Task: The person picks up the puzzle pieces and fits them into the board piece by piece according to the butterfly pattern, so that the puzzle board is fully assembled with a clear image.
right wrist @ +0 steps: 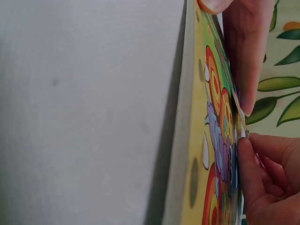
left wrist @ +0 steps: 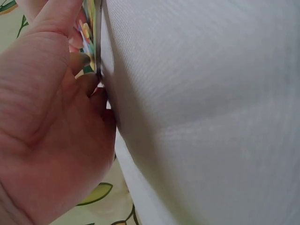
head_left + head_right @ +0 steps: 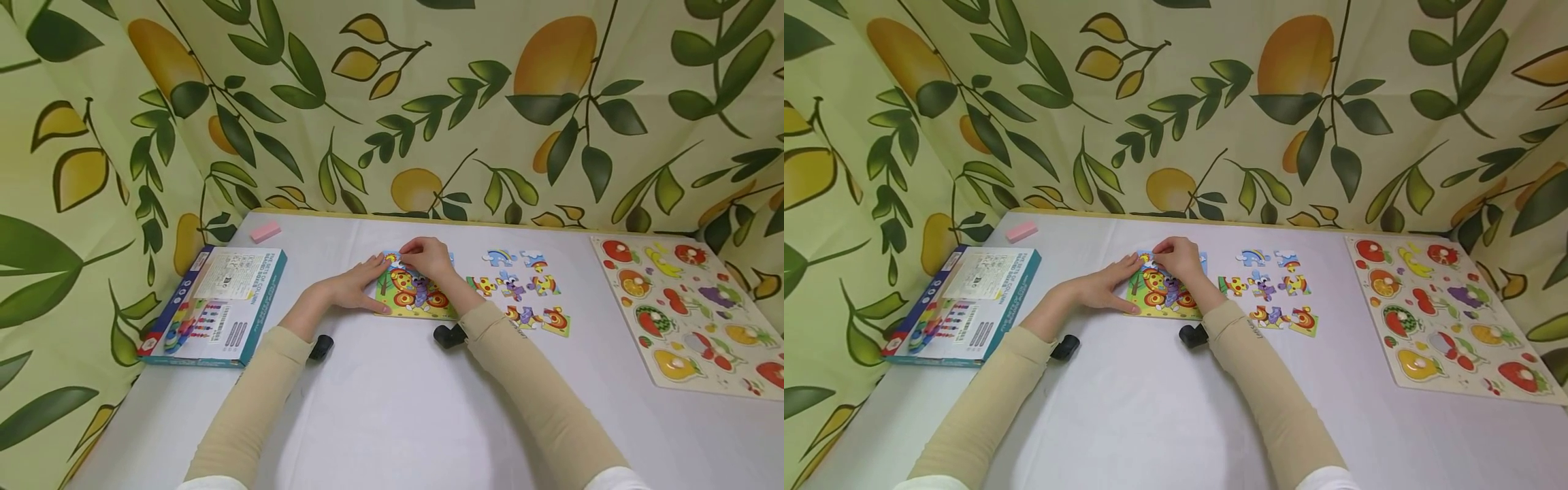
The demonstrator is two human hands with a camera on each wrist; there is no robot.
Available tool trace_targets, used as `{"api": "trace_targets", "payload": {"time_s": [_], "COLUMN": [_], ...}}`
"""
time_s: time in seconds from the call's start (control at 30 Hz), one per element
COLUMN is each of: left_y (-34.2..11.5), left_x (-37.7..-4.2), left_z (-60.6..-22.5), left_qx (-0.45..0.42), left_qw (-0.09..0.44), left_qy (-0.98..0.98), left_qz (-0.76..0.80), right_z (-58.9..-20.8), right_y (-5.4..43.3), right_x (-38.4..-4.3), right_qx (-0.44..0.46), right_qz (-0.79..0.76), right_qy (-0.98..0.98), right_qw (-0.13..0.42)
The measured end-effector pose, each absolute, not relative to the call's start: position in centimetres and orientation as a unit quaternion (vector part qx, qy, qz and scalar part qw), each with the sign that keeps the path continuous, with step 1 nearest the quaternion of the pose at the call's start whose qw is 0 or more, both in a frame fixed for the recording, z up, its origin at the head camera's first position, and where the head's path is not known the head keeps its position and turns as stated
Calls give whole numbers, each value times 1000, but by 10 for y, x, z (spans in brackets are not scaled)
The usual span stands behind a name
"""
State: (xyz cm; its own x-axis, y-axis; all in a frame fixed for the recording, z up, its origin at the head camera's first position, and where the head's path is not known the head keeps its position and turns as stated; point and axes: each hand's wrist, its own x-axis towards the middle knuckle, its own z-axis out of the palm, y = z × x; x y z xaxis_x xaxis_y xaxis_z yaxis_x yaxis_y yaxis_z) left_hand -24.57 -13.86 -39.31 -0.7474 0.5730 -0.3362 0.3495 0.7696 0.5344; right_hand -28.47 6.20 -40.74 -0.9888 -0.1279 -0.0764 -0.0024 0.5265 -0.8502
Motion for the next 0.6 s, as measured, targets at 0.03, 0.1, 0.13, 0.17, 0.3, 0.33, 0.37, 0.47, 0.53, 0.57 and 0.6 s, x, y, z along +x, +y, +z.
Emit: {"api": "trace_targets", "payload": {"time_s": [0.03, 0.1, 0.13, 0.17, 0.3, 0.33, 0.37, 0.47, 0.53, 0.57, 0.6], "left_y": [-139, -139, -139, -139, -139, -139, -139, -138, -138, -138, -138], "left_x": [-245, -245, -245, -245, -245, -245, -245, -245, -245, -245, -245], "left_z": [-393, -393, -393, -393, -393, -393, -393, -392, -392, -392, -392], "left_qx": [254, 251, 252, 252, 250, 249, 249, 249, 250, 250, 250], "left_qw": [249, 250, 249, 249, 250, 250, 250, 252, 252, 252, 253], "left_qy": [907, 908, 908, 908, 909, 910, 910, 910, 910, 910, 910], "left_qz": [226, 225, 225, 225, 220, 219, 217, 214, 213, 213, 213], "right_z": [-408, -408, -408, -408, -408, -408, -408, -408, -407, -407, -407], "right_y": [61, 60, 60, 60, 59, 59, 59, 60, 61, 62, 63], "right_x": [-284, -284, -283, -283, -281, -281, -281, -280, -280, -281, -280], "right_qx": [-39, -41, -44, -48, -64, -67, -69, -76, -85, -92, -99], "right_qz": [-480, -472, -467, -460, -438, -433, -429, -421, -415, -412, -411], "right_qy": [874, 879, 882, 886, 897, 899, 901, 904, 905, 906, 906], "right_qw": [60, 51, 46, 41, 23, 20, 18, 19, 24, 26, 31]}}
